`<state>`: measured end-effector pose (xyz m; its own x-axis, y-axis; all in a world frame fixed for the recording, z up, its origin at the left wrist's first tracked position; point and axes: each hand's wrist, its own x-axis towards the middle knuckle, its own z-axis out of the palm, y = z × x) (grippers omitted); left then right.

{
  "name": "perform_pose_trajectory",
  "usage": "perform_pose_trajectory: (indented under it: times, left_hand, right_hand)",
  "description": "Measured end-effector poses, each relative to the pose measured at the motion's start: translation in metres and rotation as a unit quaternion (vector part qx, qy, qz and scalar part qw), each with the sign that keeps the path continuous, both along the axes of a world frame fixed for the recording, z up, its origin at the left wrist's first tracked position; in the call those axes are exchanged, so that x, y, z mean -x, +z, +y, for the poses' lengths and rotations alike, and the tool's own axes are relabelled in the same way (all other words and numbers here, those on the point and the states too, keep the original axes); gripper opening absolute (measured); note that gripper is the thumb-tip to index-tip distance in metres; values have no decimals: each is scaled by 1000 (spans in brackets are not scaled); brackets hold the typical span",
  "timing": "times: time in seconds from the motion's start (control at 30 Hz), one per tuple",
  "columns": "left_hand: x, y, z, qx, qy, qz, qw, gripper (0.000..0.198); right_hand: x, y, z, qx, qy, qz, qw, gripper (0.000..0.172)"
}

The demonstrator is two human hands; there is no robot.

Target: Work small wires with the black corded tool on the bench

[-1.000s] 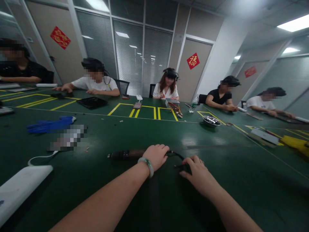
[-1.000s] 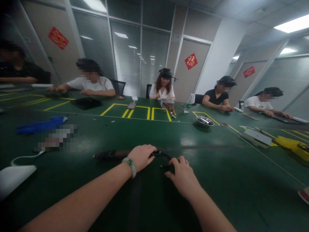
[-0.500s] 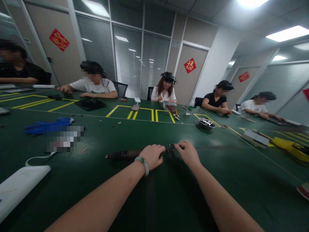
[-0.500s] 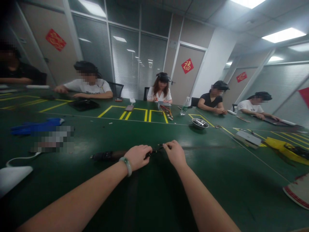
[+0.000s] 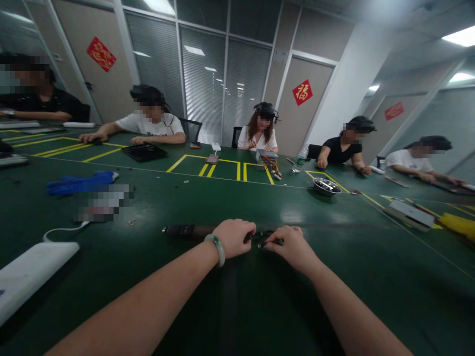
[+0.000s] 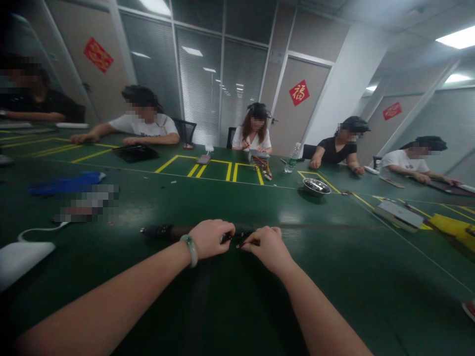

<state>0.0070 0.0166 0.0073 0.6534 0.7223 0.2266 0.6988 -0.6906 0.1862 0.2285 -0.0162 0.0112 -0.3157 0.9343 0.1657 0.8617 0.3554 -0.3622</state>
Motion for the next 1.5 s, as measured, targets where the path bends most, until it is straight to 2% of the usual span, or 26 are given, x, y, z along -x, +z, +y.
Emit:
perform_pose_trajectory:
  times: [0.3,0.5,1.0,1.27,1.5]
  left_hand:
    - [-9,-5,-6,3,44,-25,999,9]
    - [-9,-6,-5,41,76,-11,996,13]
    - [-8,-8,-3,22,51,-2,998,11]
    - [-10,-5,-4,38,53,4,998,10]
    - [-11,-5,-4,42,51,12,998,11]
  right_hand:
    - [6,-5,-2,-79,-18,21,996,9]
    - [10,-14,2,-100,-14,23,995,12]
    - [15,-20,4,-105,-5,58,993,11]
    - [16,-24,5,-134,-15,36,990,12]
    - [14,-26,9,-156,23,-3,987,11]
